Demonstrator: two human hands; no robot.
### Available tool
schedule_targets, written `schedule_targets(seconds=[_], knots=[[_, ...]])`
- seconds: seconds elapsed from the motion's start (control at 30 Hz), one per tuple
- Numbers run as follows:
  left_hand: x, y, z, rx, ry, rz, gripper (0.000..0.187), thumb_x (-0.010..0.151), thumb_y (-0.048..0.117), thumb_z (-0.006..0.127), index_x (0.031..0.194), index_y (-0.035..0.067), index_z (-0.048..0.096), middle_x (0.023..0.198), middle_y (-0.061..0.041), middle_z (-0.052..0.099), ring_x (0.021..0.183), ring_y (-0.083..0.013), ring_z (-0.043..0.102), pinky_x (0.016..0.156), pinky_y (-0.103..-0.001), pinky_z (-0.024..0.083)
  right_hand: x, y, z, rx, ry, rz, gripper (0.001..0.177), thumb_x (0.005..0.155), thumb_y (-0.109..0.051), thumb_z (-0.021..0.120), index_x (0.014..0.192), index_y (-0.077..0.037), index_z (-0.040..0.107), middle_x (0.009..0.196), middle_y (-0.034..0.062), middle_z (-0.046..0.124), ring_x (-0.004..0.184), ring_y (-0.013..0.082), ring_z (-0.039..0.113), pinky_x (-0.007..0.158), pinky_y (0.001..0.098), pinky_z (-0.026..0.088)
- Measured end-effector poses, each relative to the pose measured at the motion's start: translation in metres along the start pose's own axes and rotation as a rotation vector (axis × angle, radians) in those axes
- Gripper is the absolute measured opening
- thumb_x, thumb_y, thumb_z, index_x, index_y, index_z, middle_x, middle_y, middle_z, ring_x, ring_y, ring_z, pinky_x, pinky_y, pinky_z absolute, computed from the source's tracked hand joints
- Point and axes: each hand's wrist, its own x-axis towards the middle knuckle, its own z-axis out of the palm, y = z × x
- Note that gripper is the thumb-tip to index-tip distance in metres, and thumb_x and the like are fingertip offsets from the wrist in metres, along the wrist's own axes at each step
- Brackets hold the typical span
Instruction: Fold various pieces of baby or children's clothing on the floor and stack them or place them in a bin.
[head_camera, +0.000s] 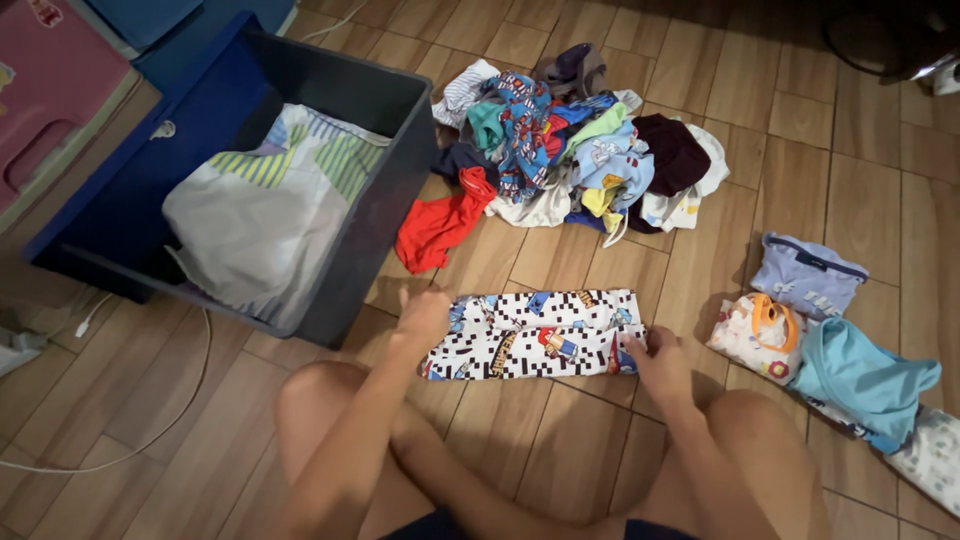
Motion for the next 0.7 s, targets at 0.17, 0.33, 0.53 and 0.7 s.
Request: schedule_targets(seconds=[0.17,0.33,0.53,0.7], knots=[[-0.017,0.011,-0.017,-0.007,-0.021,0.007,0.031,0.089,0.003,0.057,0.113,0.015,0.073,0.122,-0.015,0.070,0.121,-0.0319,0.063,0.117,-0.060,0.032,0.009,-0.032,0.002,0.115,-0.023,0.139,0.059,0.085,-0.042,0.079,0.122,0.001,0.067,0.098,0.0196,0.072,0.088,0.0323,0.071,0.079,0.0419,0.055],[-0.045,0.012,-0.005,0.120,-0.025,0.216,0.034,0.084,0.001,0.058,0.107,0.017,0.077,0.129,-0.011,0.063,0.130,-0.0273,0.053,0.114,-0.058,0.033,0.024,-0.013,0.023,-0.118,0.042,-0.007,0.047,0.080,-0.036,0.084,0.108,0.000,0.074,0.096,0.0209,0.072,0.094,0.0359,0.067,0.083,0.0436,0.055],[-0.056,0.043,-0.002,0.095,-0.042,0.190,0.033,0.080,0.007,0.069,0.112,0.009,0.075,0.145,-0.016,0.053,0.132,-0.0322,0.047,0.108,-0.066,0.027,0.030,-0.030,0.016,0.153,-0.084,0.083,0.039,0.087,-0.027,0.074,0.113,0.002,0.068,0.102,0.0239,0.074,0.095,0.0371,0.073,0.083,0.0469,0.057],[-0.037,0.077,0.042,-0.874,0.185,0.014,0.031,0.093,0.014,0.067,0.123,0.004,0.069,0.116,-0.018,0.072,0.108,-0.0295,0.069,0.096,-0.040,0.055,0.013,-0.119,0.001,-0.001,-0.165,0.120,0.031,0.093,-0.017,0.065,0.121,-0.004,0.063,0.104,0.0277,0.073,0.098,0.0435,0.072,0.085,0.0482,0.055]])
